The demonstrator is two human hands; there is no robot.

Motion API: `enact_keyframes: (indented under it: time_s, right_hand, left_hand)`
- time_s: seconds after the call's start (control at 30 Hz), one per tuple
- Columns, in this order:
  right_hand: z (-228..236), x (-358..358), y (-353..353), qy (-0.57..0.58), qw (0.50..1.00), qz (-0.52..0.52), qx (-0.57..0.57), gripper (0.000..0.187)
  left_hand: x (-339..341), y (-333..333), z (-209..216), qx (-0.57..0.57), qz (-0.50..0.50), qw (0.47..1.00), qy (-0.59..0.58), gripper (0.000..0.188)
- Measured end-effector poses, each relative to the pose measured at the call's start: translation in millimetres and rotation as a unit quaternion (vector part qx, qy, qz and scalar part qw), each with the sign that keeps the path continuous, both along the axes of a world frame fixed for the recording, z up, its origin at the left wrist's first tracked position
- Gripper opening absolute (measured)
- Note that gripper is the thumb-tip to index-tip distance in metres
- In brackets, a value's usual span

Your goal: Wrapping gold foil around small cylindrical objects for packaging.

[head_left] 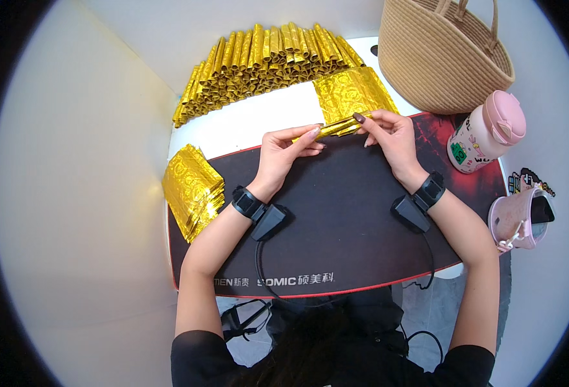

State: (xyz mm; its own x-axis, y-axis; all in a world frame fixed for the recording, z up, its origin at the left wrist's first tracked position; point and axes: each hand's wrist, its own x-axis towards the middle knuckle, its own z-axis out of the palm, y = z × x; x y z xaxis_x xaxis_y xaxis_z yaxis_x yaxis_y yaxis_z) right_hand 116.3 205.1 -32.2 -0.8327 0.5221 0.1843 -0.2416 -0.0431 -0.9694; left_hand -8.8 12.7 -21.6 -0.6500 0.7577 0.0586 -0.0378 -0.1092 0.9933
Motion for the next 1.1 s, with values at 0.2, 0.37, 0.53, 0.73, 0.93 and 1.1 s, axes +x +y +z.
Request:
enact_keyframes:
  time_s: [0.2,0.37,0.53,0.73,0.93,1.1]
  right_hand:
    - [-2.9,-0.9,2.7,-0.004,1.000,-0.029,0.005,0.013]
    - [3.3,0.0,2.1,0.005,0.999,-0.030,-0.024,0.022]
    - [2.6,-0.3,0.1,0.018,0.998,-0.065,0.019,0.022]
    - [8.3,4.1,1.3,-0.005,0.998,-0.036,0.054,0.025]
    - [10.2,4.3,-1.4,0.000,0.995,-0.067,0.078,0.019]
    - [4.9,2.2,-3.2,0.027,0.996,-0.062,0.055,0.012]
  left_hand:
    - [2.8,1.5,5.4,-0.008,-0.010,1.000,-0.010,0.027]
    - [-0.8,0.1,4.2,-0.023,-0.035,0.999,0.006,0.029]
    - [-9.1,-1.7,7.5,-0.040,-0.080,0.996,-0.013,0.029]
    - [-25.5,-12.5,11.6,-0.091,-0.105,0.990,-0.035,0.029]
    - [-31.8,-17.2,13.1,-0.108,-0.096,0.989,-0.022,0.027]
    - [-32.4,-15.2,12.1,-0.097,-0.073,0.992,-0.040,0.029]
